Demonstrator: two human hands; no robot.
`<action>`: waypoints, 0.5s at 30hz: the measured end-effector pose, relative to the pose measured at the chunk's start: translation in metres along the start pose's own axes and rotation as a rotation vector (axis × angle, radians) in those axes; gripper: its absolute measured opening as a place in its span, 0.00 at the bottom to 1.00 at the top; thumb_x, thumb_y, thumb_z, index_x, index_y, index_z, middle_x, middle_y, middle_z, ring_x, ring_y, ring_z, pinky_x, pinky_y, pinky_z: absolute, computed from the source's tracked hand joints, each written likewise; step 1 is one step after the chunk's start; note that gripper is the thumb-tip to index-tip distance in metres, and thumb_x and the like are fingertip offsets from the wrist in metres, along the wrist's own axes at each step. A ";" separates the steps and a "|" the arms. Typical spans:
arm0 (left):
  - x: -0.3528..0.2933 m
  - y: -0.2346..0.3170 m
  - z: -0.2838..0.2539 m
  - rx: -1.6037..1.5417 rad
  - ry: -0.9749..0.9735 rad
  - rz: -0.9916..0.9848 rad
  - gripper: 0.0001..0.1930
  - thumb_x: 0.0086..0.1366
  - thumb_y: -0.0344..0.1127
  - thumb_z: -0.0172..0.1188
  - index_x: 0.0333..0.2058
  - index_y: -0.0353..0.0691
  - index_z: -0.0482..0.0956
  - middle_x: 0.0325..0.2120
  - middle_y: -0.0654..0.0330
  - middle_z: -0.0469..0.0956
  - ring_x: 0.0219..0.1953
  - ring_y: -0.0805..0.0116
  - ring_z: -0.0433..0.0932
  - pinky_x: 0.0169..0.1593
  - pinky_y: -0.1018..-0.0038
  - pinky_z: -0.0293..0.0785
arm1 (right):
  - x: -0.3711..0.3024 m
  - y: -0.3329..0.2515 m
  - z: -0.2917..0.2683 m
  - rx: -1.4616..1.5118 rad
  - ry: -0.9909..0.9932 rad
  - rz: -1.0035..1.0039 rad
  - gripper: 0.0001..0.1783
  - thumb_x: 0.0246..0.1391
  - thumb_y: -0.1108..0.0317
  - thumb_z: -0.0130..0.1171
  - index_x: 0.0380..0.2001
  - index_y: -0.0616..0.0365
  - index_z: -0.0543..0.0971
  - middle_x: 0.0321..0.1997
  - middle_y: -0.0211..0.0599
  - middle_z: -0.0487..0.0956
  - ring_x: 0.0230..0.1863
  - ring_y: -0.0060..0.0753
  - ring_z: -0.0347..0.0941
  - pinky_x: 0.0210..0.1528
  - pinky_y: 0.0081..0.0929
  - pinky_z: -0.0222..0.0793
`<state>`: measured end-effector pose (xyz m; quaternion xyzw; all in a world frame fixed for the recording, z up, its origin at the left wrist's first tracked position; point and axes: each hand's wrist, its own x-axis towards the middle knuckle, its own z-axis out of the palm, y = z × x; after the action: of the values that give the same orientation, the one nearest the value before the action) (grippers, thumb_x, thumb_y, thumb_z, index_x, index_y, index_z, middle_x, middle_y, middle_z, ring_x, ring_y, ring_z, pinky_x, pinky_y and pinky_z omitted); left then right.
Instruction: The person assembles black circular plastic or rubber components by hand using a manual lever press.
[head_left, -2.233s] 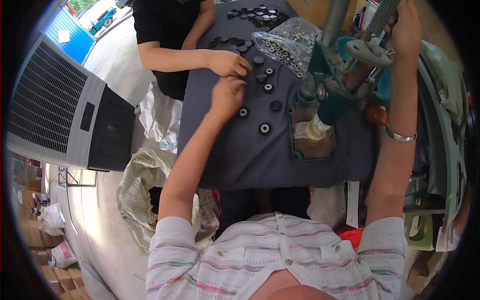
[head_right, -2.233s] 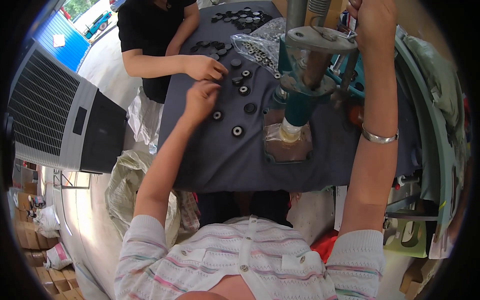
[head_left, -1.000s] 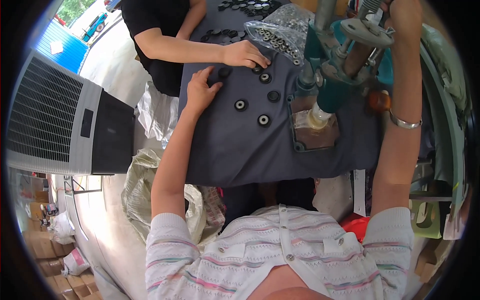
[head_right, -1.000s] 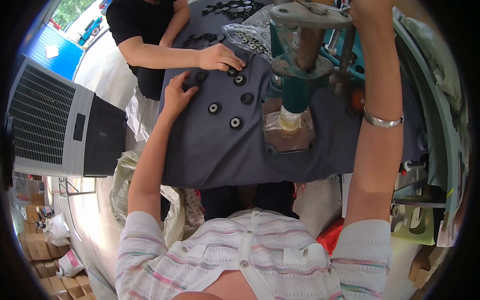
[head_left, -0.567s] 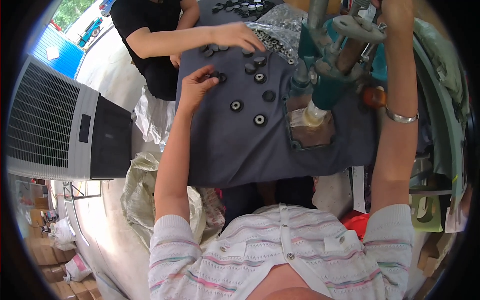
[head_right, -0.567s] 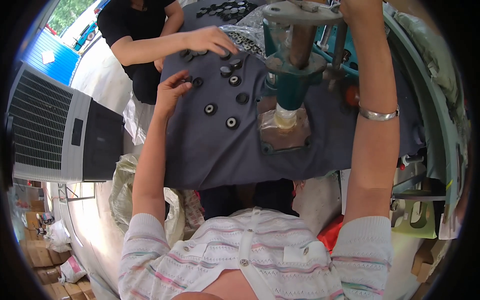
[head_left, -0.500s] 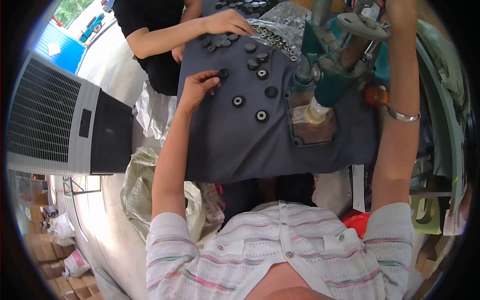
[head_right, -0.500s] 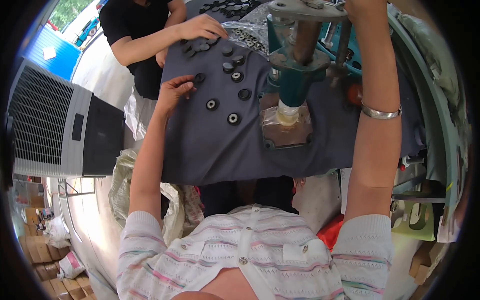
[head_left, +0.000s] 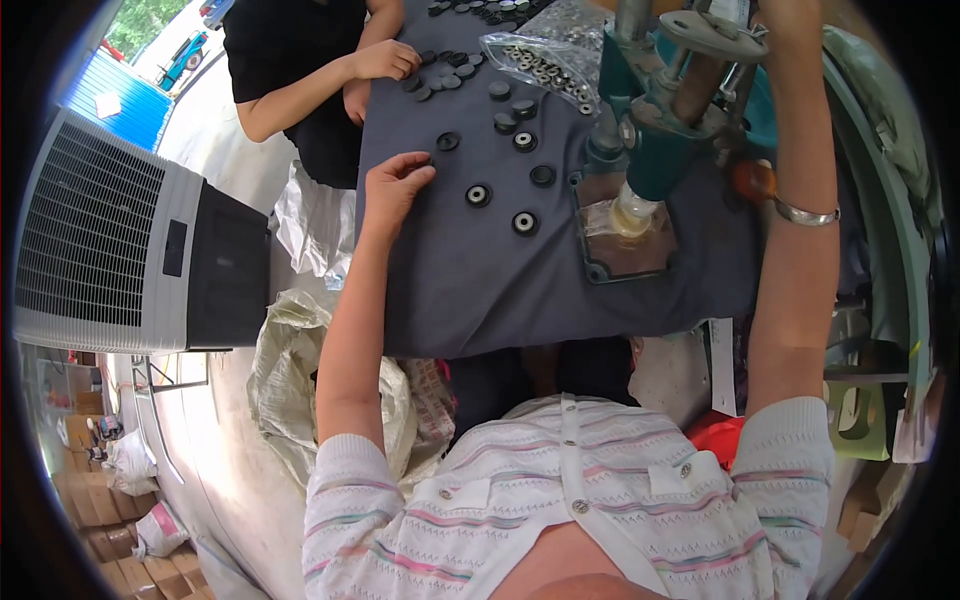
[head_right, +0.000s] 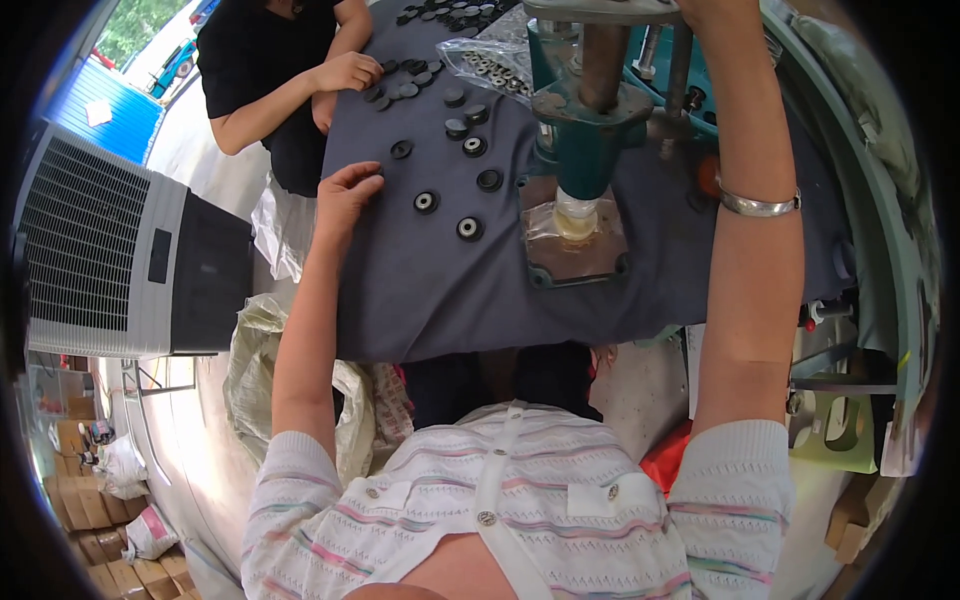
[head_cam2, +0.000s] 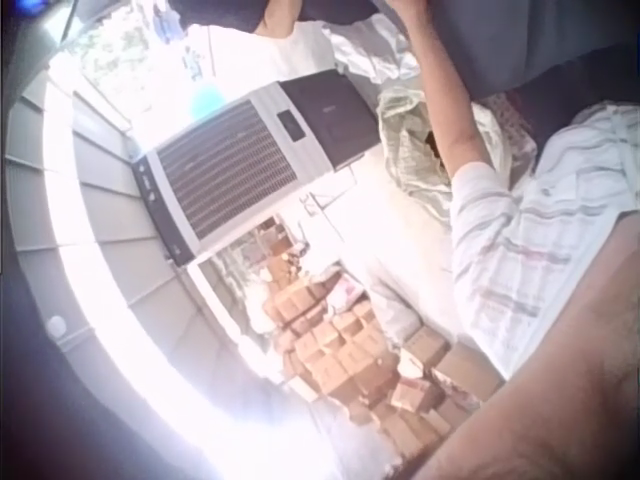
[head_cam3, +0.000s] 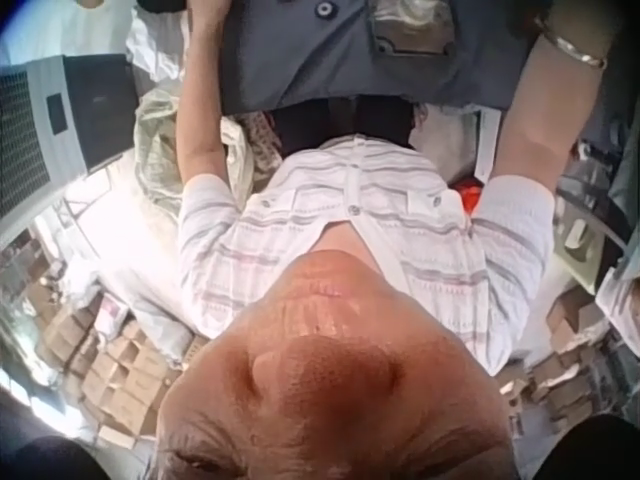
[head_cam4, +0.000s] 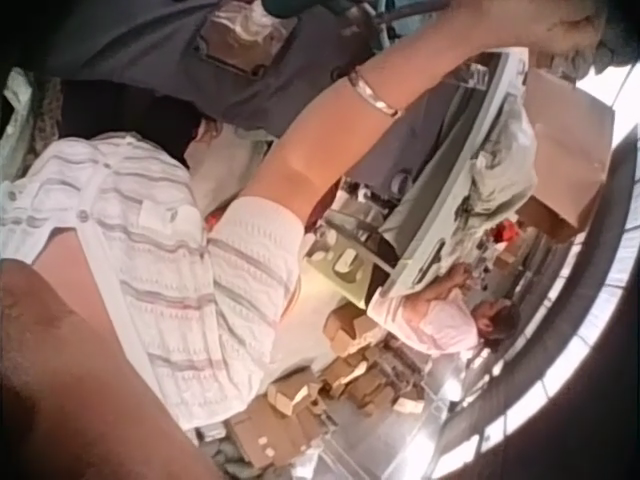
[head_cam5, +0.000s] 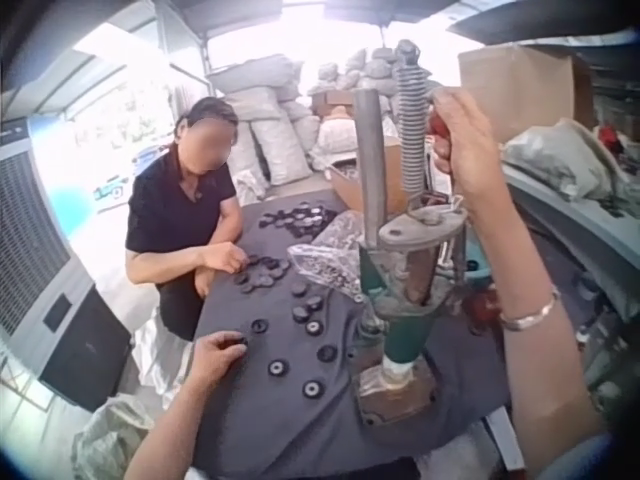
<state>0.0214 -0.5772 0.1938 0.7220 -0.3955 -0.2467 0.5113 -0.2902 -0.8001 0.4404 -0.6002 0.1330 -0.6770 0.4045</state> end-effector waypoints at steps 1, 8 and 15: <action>0.002 0.001 0.004 -0.001 -0.005 0.001 0.17 0.61 0.35 0.64 0.47 0.33 0.79 0.46 0.51 0.79 0.40 0.62 0.80 0.43 0.71 0.77 | 0.000 -0.001 0.000 -0.023 0.010 0.004 0.11 0.65 0.58 0.51 0.42 0.53 0.74 0.24 0.22 0.66 0.17 0.09 0.55 0.15 0.11 0.47; 0.046 0.012 0.032 0.830 0.184 0.633 0.18 0.52 0.37 0.67 0.43 0.43 0.83 0.41 0.55 0.77 0.47 0.53 0.75 0.48 0.62 0.75 | 0.000 -0.001 -0.001 -0.022 -0.013 -0.019 0.12 0.65 0.57 0.51 0.42 0.52 0.74 0.24 0.22 0.67 0.17 0.09 0.56 0.15 0.11 0.47; 0.045 0.032 0.018 0.941 -0.069 0.502 0.13 0.52 0.36 0.67 0.37 0.40 0.81 0.32 0.51 0.78 0.34 0.54 0.80 0.41 0.64 0.77 | -0.002 0.004 0.002 0.023 -0.044 -0.052 0.11 0.65 0.58 0.52 0.42 0.53 0.75 0.24 0.21 0.67 0.17 0.09 0.56 0.15 0.10 0.47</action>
<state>0.0226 -0.6290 0.2197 0.7480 -0.6404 0.0635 0.1625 -0.2870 -0.8011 0.4369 -0.6136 0.1005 -0.6754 0.3965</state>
